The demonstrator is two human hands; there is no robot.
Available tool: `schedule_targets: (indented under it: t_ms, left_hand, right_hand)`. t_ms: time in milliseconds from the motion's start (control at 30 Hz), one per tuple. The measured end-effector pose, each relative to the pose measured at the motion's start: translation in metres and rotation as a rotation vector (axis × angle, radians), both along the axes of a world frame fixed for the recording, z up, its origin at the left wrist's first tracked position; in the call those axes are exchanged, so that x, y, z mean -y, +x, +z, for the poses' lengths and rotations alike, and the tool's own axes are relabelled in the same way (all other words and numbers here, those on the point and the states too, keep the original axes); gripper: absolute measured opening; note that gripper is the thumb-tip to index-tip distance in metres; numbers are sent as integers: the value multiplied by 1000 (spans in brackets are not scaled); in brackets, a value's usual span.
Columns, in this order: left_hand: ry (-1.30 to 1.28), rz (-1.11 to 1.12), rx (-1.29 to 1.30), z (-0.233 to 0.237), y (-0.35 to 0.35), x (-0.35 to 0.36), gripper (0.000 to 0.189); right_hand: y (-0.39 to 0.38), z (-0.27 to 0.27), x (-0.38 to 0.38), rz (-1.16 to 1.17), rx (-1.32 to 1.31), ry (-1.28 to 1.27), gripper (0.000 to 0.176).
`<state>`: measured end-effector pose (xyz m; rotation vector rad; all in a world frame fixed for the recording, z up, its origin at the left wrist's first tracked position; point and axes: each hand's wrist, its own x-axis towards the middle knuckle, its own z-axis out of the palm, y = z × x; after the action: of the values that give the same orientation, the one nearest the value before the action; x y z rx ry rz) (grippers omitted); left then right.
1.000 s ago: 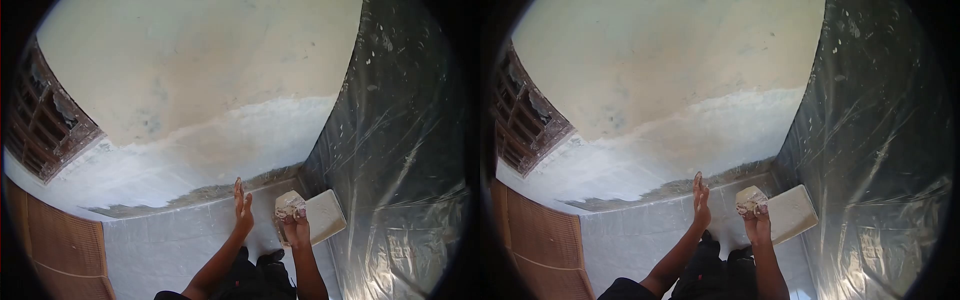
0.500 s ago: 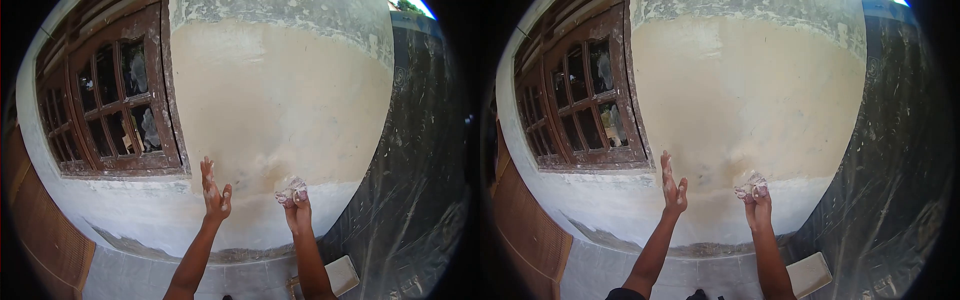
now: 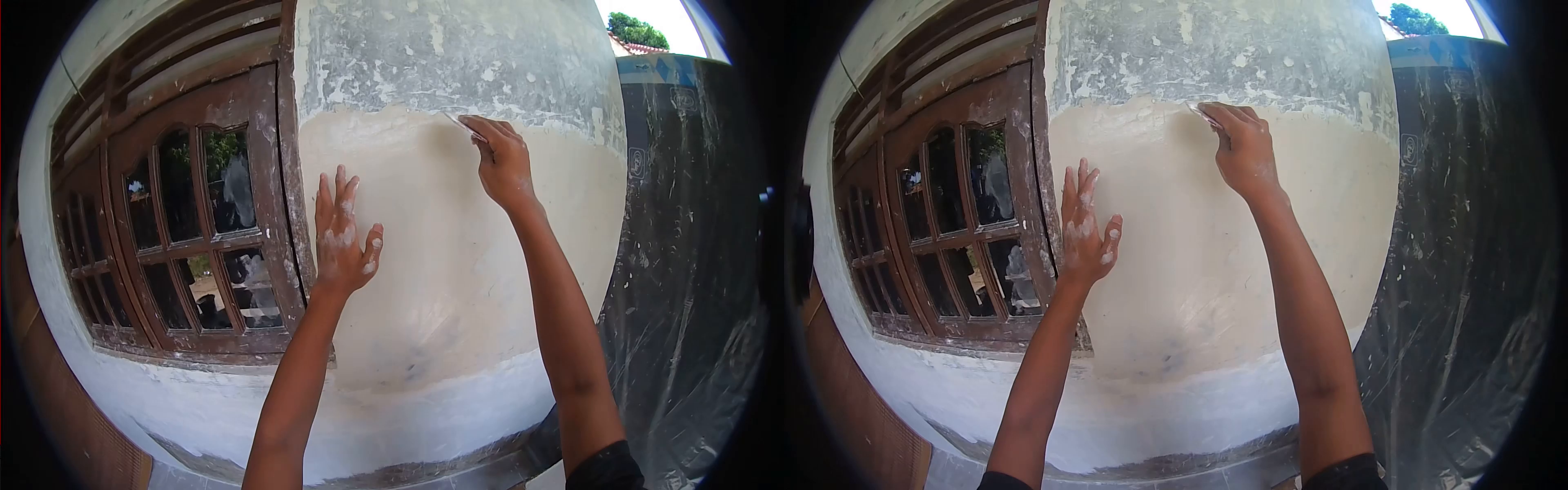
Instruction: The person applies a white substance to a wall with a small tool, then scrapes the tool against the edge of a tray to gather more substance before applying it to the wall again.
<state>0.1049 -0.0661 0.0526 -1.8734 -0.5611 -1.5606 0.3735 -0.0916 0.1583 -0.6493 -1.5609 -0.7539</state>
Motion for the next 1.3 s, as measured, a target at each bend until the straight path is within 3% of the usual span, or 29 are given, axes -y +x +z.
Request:
schedule_targets:
  t_ms: [100, 167, 400, 467, 533, 600, 700, 767, 867, 1033, 1100, 1200, 1300]
  left_hand:
    - [27, 12, -10, 7, 15, -4, 67]
    - [27, -5, 1, 4, 22, -7, 67]
    - [-25, -2, 16, -32, 43, -5, 67]
    - [-25, -13, 24, -41, 49, -4, 70]
    - [-15, -18, 23, -43, 53, -6, 74]
    - [-15, -27, 31, -43, 59, -8, 73]
    - [-15, -5, 46, -38, 69, -8, 72]
    - [4, 14, 60, -35, 75, -9, 69]
    - [-1, 31, 85, -37, 79, -9, 66]
    - [17, 61, 76, -44, 80, -2, 66]
    - [-6, 82, 47, -46, 79, 2, 66]
    - [11, 37, 51, -49, 80, -2, 69]
    - [0, 58, 73, -47, 88, -5, 69]
  right_hand:
    - [5, 1, -30, -180, 127, 147, 45]
    - [5, -28, -42, -255, 172, 147, 48]
    - [20, -219, -39, -293, 190, 7, 54]
    - [26, -242, -29, -269, 208, -1, 50]
    - [27, -220, -15, -241, 211, 8, 48]
    - [22, -153, -13, -108, 126, 153, 49]
    - [16, -39, -21, -99, 146, 297, 57]
    - [7, -8, -37, -74, 134, 310, 56]
    - [1, -32, -53, -176, 221, 239, 48]
    - [21, -218, -50, -173, 298, 92, 50]
    - [39, -262, -34, -189, 328, 43, 50]
    - [49, -241, -11, -74, 288, 8, 50]
    - [43, -121, -11, -52, 208, 187, 52]
